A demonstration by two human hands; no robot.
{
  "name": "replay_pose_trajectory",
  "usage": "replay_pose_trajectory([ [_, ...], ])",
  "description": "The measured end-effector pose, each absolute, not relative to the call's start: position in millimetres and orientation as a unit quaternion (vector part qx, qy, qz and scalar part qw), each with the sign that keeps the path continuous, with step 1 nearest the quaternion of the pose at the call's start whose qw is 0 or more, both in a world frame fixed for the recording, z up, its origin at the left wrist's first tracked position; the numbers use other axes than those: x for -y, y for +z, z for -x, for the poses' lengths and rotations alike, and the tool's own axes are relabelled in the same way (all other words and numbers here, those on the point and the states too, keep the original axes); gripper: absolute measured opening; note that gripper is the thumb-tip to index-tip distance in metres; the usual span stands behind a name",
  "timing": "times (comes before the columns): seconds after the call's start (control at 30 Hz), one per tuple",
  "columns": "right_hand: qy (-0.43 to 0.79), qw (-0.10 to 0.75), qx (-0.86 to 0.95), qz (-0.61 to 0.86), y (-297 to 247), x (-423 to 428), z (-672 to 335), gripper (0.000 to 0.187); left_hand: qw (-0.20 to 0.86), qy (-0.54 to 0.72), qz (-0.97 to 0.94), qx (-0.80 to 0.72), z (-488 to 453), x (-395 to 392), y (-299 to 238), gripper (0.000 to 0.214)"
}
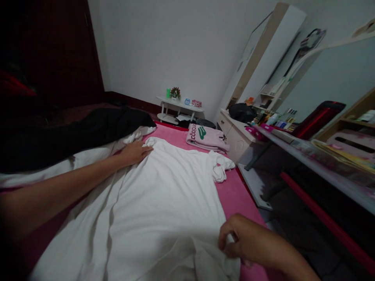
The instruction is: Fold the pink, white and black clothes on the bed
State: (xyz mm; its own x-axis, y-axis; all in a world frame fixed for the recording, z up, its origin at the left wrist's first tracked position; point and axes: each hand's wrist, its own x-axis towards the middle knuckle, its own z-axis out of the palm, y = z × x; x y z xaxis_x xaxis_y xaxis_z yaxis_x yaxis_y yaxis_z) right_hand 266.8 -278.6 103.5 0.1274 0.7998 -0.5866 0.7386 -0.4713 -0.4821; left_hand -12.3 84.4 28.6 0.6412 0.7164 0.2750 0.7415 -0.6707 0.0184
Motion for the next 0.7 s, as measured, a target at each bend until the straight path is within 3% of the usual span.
replay_pose_trajectory([
  [0.07,0.425,0.046,0.516,0.742,110,259,-268,0.02,0.016,-0.132,0.906,0.402,13,-89,32,0.036],
  [0.13,0.394,0.109,0.545,0.732,114,222,-272,0.025,-0.017,-0.135,0.902,0.41,13,-95,33,0.037],
  [0.23,0.227,0.249,0.585,0.737,106,152,-289,0.028,-0.043,-0.145,0.895,0.419,13,-102,32,0.038],
  [0.3,0.145,0.296,0.549,0.768,90,108,-303,0.05,-0.043,-0.156,0.896,0.413,13,-103,31,0.038],
  [0.37,0.114,0.269,0.494,0.819,72,76,-316,0.071,-0.029,-0.158,0.903,0.398,13,-100,32,0.036],
  [0.4,0.1,0.237,0.476,0.841,64,64,-322,0.071,-0.018,-0.153,0.908,0.389,13,-97,33,0.035],
  [0.57,0.071,0.101,0.478,0.87,53,35,-339,0.016,0.047,-0.082,0.947,0.307,6,-89,43,0.031],
  [0.7,0.097,0.087,0.467,0.875,74,23,-356,0.022,0.102,-0.068,0.956,0.265,-8,-105,61,0.029],
])
